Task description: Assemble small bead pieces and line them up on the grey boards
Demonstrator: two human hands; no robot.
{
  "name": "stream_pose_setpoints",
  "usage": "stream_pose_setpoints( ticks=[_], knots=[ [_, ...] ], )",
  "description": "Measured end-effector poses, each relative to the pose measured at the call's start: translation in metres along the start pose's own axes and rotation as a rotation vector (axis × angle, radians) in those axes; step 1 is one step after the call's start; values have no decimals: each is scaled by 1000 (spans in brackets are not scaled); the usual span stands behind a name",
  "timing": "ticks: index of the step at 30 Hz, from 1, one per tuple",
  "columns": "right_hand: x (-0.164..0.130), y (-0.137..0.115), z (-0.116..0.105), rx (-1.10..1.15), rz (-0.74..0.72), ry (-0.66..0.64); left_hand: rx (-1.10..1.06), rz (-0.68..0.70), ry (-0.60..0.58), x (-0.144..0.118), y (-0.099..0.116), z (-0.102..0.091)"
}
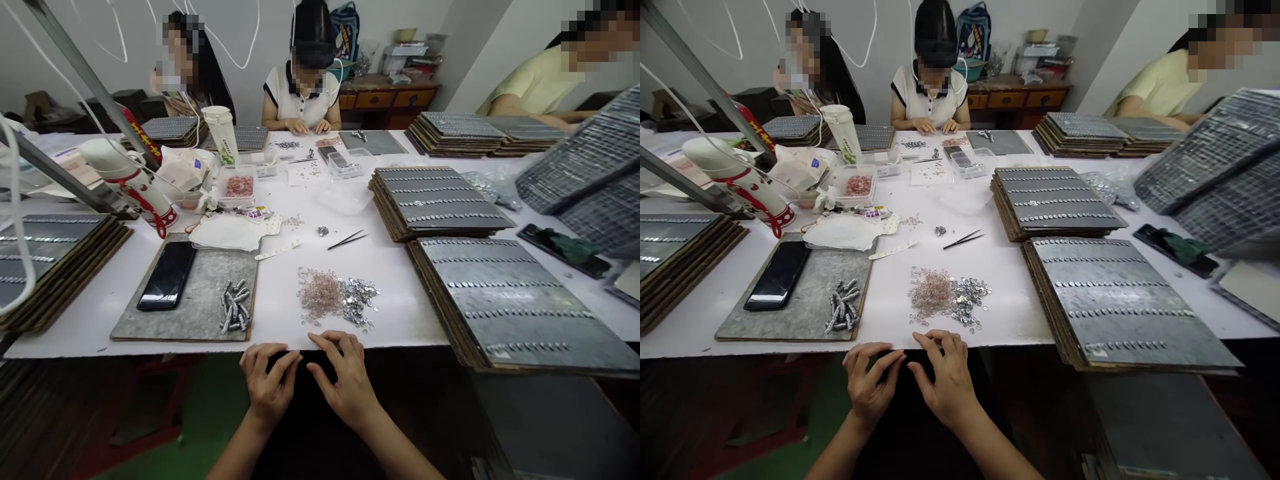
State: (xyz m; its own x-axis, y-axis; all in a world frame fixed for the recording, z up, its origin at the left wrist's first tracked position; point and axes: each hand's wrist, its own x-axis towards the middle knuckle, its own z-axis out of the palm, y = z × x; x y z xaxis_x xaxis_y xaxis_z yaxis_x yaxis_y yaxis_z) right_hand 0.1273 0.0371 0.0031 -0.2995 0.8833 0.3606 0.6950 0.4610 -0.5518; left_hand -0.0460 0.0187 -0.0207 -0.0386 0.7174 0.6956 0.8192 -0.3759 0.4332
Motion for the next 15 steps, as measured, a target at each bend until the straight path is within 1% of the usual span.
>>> stream_pose_setpoints(
  ticks=[3,5,7,9,11,13,15],
  knots=[
    [-2,0,-5,90,-65,9,-107,-67,-43,1,14,-6],
    [-5,1,-8,132,-125,11,-247,-156,-127,2,24,-10],
    [-9,4,-9,143,-167,11,-415,-300,-239,3,32,-12],
    [-13,6,-9,138,-171,27,-560,-454,-341,3,37,-12],
    [-16,9,-10,131,-150,61,-655,-568,-415,4,40,-12],
    [-18,11,-12,126,-130,88,-695,-627,-463,4,42,-11],
    [-18,14,-15,135,-123,100,-702,-657,-495,4,43,-10]
  ],
)
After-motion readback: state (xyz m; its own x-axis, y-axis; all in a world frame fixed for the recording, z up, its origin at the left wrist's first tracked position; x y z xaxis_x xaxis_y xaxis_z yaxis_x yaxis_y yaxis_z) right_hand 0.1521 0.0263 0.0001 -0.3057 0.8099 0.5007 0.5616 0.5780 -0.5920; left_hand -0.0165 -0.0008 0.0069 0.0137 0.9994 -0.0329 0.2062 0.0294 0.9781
